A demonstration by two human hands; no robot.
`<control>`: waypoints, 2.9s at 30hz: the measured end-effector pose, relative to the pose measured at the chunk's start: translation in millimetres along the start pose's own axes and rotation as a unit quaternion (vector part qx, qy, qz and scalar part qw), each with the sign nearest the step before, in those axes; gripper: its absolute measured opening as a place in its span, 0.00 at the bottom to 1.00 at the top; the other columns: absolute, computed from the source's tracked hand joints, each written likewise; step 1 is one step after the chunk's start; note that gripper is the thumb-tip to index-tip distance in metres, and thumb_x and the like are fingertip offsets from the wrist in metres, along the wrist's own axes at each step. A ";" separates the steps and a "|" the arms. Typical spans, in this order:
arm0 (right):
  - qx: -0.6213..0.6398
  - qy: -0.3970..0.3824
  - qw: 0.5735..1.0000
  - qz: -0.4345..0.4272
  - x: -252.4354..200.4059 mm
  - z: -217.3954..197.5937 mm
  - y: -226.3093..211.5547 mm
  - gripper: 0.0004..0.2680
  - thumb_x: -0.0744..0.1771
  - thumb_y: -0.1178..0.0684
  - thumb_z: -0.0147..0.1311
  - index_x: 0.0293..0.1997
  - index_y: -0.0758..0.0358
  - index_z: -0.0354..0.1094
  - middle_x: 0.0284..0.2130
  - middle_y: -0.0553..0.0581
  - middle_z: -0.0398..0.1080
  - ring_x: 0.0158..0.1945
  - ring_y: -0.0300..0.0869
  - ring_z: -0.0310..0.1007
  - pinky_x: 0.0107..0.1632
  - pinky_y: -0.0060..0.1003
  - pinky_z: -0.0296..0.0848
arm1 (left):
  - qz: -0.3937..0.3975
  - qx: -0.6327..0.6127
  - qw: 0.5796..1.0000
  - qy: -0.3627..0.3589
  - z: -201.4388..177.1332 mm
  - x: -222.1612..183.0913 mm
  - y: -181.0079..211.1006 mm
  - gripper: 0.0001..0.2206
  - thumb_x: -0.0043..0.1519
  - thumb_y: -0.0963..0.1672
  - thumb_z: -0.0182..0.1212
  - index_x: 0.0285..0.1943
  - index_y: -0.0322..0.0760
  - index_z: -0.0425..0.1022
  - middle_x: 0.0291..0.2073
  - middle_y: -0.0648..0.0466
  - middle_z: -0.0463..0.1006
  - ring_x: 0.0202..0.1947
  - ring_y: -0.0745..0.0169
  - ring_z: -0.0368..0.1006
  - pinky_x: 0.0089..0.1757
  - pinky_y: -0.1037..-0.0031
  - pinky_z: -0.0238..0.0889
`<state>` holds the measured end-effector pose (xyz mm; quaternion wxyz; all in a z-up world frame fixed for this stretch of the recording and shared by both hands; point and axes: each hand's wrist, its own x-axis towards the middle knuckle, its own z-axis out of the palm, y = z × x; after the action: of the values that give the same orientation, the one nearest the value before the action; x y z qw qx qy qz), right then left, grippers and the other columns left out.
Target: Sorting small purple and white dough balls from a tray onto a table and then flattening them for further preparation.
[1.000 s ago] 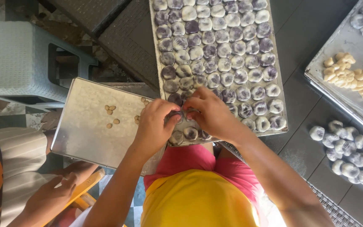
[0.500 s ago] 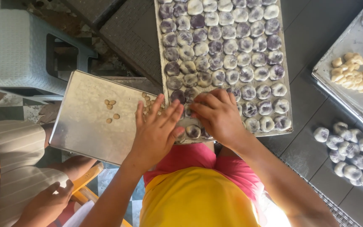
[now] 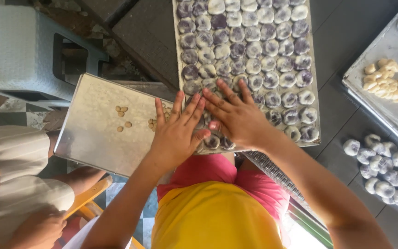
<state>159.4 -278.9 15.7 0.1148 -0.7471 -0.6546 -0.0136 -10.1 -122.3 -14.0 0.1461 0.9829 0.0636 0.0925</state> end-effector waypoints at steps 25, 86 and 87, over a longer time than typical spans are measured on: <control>0.262 0.050 0.951 0.157 -34.1 14.0 -32.3 0.09 0.63 0.48 0.66 0.45 0.50 0.72 0.30 0.52 0.76 0.37 0.51 0.74 0.43 0.48 0.72 | -0.130 -0.248 0.960 -0.020 -29.6 -19.2 21.7 0.10 0.63 0.47 0.67 0.51 0.45 0.76 0.36 0.53 0.80 0.39 0.46 0.77 0.45 0.56 0.63; 0.132 -0.031 0.954 0.267 53.1 -80.8 85.3 0.27 0.73 0.41 0.35 0.81 0.63 0.31 0.80 0.61 0.29 0.81 0.52 0.23 0.79 0.52 0.27 | 0.126 0.052 0.982 -0.133 -21.6 283.6 -164.6 0.34 0.75 0.57 0.27 0.86 0.36 0.37 0.84 0.47 0.37 0.82 0.44 0.27 0.73 0.48 0.20; 0.146 0.010 0.945 0.292 33.3 -90.6 83.8 0.26 0.73 0.45 0.40 0.81 0.63 0.34 0.80 0.61 0.33 0.82 0.52 0.29 0.80 0.50 0.33 | 0.158 0.087 0.969 -0.171 -23.0 287.9 -162.2 0.37 0.73 0.59 0.25 0.85 0.33 0.36 0.83 0.45 0.37 0.82 0.44 0.28 0.72 0.49 0.20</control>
<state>258.2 -273.3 96.6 0.2281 -0.8804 -0.4012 0.1092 250.0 81.8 6.1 0.0521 0.9906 -0.1104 -0.0609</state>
